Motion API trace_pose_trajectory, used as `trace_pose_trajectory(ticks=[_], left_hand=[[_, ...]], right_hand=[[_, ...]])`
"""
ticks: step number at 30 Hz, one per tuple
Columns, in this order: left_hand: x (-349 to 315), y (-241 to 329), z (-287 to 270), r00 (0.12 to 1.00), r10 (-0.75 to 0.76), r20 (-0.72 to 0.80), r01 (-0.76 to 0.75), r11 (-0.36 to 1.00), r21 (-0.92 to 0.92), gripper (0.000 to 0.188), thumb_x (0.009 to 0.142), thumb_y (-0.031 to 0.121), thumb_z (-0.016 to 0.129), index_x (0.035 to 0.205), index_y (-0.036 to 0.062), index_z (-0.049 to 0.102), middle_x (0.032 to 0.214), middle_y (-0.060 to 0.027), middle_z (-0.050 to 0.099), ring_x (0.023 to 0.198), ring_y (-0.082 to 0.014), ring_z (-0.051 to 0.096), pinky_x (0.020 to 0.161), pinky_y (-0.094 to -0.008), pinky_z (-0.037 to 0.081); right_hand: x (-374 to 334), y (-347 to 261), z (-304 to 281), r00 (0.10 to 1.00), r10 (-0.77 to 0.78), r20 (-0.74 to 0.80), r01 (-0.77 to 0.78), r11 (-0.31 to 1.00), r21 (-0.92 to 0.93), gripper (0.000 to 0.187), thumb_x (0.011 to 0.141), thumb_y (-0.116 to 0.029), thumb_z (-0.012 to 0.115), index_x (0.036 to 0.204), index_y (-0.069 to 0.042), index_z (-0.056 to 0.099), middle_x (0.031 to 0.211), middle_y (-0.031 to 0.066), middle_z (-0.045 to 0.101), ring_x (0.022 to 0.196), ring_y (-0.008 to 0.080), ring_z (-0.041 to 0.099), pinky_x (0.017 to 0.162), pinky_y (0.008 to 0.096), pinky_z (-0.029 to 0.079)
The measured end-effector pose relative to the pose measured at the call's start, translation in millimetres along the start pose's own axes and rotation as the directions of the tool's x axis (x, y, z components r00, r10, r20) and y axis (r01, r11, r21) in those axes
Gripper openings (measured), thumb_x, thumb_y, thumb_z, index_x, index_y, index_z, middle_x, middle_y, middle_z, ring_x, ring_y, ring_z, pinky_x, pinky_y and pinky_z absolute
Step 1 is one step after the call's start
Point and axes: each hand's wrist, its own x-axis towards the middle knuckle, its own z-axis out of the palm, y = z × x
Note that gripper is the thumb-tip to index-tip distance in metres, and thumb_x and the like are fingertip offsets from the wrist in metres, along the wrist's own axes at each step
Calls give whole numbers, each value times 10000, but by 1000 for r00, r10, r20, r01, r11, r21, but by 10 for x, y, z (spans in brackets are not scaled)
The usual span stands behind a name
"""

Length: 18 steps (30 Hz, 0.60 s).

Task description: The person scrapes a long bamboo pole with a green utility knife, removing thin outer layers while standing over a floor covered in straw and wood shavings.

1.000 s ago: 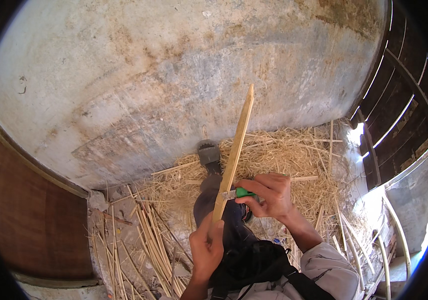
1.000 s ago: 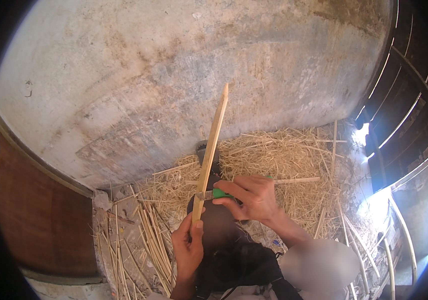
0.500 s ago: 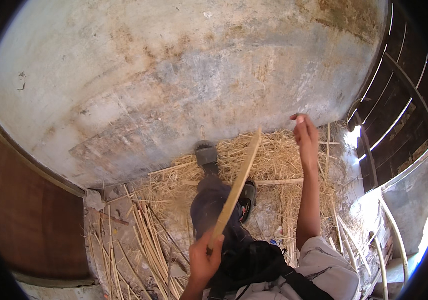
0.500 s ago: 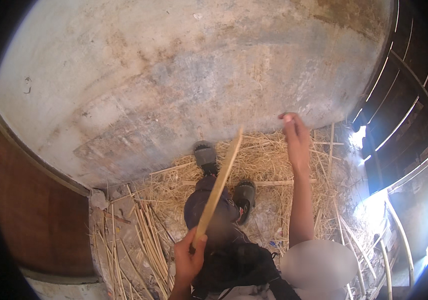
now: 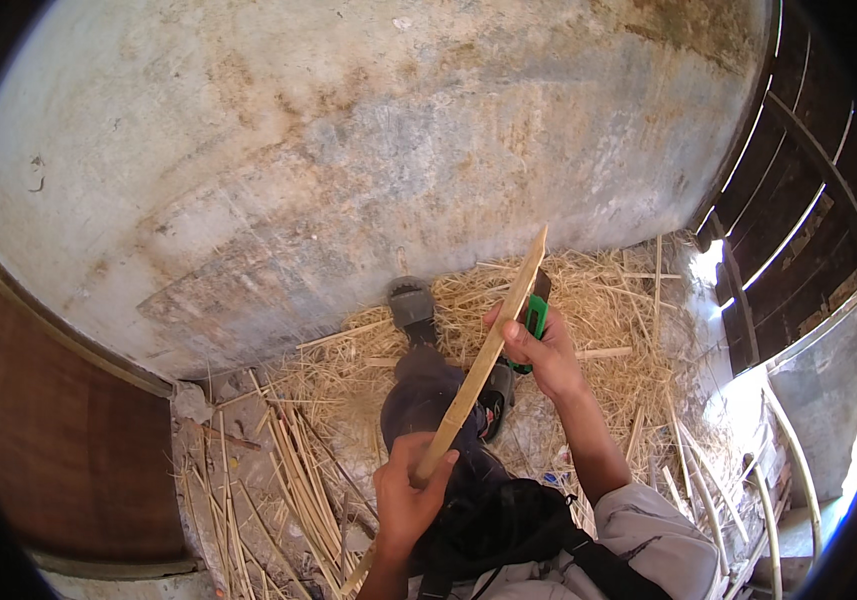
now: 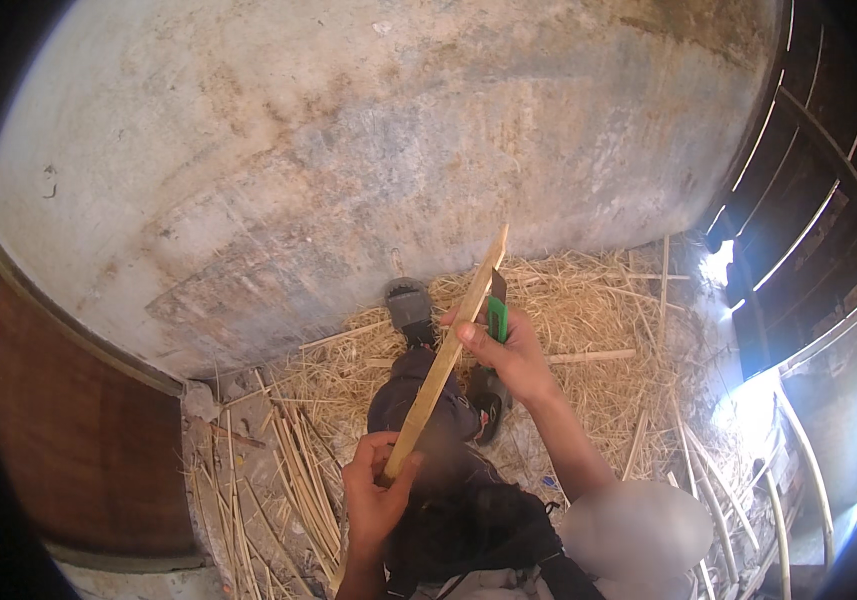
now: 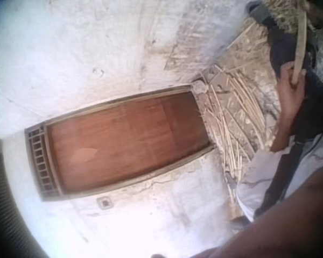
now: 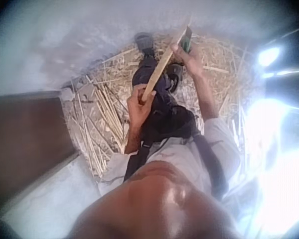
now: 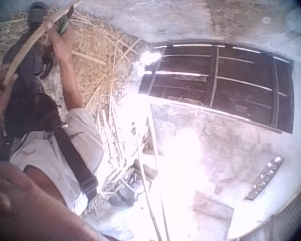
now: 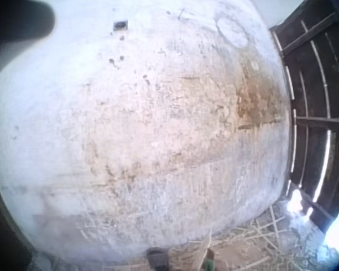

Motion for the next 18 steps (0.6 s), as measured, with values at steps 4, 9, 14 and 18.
trace_pose_trajectory(ticks=[4,9,14,18], left_hand=[[9,-1,-30,997,-59,39,61,997,-39,216,1017,131,732,1178,0,673,862,-103,768,728,-129,717,631,-274,534],[60,30,-105,962,-172,210,204,968,-144,202,1073,149,638,1188,-8,690,760,-66,707,621,-82,614,561,-253,456],[66,12,-67,972,-103,212,144,972,-187,288,1120,201,572,1235,-28,701,703,-2,624,608,-29,511,551,-217,379],[98,61,-50,988,-108,110,127,974,-187,335,1053,84,626,1363,-13,704,708,-20,614,666,-68,551,610,-252,445]], right_hand=[[16,14,-12,999,-9,32,6,996,93,351,1010,-344,767,1193,-47,732,797,-65,575,646,21,442,567,220,317],[34,-18,-40,997,-79,-1,79,997,20,344,1006,-321,774,1201,-45,708,820,-49,602,676,19,466,579,218,334],[20,-75,0,998,-54,-34,52,997,-63,299,1019,-285,753,1177,-40,686,924,12,668,740,60,539,642,254,424],[-123,-60,109,962,-273,-24,258,932,-255,278,1034,-260,725,1167,-23,668,977,81,711,780,119,641,668,327,507]])
